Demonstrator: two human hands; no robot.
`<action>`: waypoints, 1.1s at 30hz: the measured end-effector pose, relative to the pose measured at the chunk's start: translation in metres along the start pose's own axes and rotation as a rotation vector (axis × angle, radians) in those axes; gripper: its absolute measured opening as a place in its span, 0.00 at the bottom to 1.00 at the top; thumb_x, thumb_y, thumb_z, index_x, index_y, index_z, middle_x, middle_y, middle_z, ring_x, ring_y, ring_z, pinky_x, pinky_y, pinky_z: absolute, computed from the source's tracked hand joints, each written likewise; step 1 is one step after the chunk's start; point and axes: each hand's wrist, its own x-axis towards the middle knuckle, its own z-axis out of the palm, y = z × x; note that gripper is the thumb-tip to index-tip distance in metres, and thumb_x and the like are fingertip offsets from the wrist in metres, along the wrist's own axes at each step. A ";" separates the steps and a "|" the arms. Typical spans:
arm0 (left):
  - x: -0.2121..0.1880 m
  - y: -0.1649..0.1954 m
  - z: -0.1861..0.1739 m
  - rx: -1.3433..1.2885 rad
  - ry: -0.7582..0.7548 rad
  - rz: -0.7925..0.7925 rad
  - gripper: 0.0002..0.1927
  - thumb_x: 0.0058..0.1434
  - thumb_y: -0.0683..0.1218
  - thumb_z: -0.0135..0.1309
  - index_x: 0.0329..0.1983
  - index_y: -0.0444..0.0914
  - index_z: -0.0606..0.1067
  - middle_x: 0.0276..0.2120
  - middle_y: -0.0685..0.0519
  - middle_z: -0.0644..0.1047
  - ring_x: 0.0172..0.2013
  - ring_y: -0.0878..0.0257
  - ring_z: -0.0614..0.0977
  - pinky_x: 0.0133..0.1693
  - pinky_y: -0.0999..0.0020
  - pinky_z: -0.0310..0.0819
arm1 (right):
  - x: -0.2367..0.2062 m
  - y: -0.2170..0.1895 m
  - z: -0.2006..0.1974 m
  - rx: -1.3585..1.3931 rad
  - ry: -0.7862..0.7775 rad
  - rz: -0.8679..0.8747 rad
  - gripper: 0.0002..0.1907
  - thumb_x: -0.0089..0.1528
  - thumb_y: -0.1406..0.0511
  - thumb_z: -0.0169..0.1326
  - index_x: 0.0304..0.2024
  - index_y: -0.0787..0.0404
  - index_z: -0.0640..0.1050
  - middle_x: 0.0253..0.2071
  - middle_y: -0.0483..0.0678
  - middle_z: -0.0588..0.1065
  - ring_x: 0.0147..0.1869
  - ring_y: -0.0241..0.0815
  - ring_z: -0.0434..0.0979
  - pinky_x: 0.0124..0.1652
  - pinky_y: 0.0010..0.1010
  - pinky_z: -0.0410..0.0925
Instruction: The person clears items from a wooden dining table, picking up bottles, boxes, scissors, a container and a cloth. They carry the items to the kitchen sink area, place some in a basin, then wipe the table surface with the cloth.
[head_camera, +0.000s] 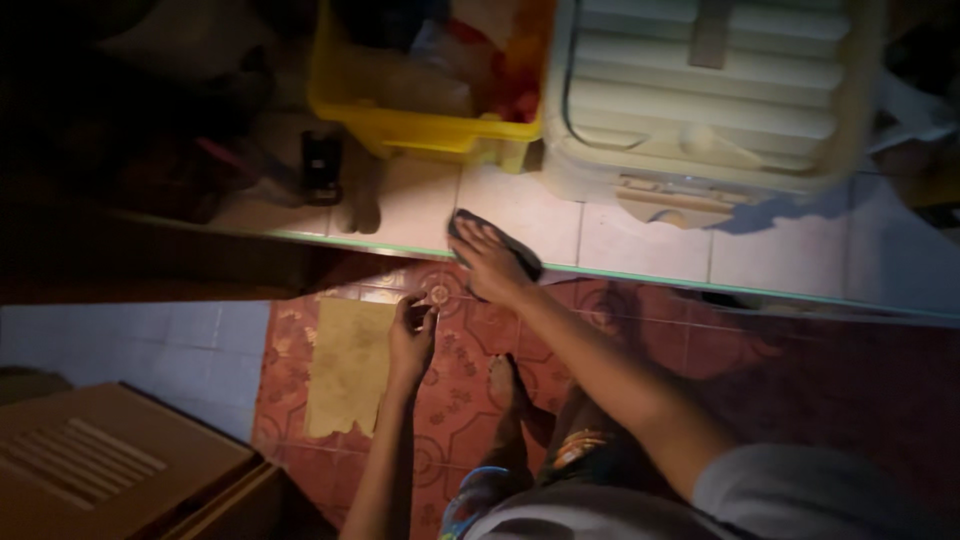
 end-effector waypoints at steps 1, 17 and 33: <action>-0.003 0.000 -0.005 -0.023 0.006 -0.016 0.16 0.66 0.42 0.56 0.57 0.36 0.72 0.42 0.46 0.82 0.41 0.60 0.83 0.44 0.66 0.78 | 0.018 -0.013 0.004 0.010 -0.014 -0.022 0.32 0.64 0.65 0.56 0.70 0.61 0.65 0.77 0.60 0.54 0.80 0.59 0.53 0.73 0.52 0.50; 0.033 0.035 0.042 -0.091 -0.124 0.144 0.16 0.67 0.40 0.55 0.57 0.37 0.70 0.41 0.48 0.80 0.41 0.60 0.83 0.43 0.66 0.80 | -0.077 0.054 -0.073 0.055 0.073 0.318 0.30 0.64 0.67 0.54 0.70 0.58 0.67 0.73 0.60 0.63 0.78 0.59 0.58 0.71 0.46 0.54; 0.044 0.055 0.029 -0.139 -0.070 0.041 0.17 0.67 0.41 0.54 0.58 0.35 0.68 0.46 0.46 0.81 0.45 0.59 0.84 0.42 0.64 0.81 | 0.123 -0.023 -0.013 -0.048 0.152 -0.032 0.24 0.60 0.69 0.53 0.61 0.61 0.73 0.67 0.60 0.68 0.73 0.61 0.64 0.72 0.48 0.55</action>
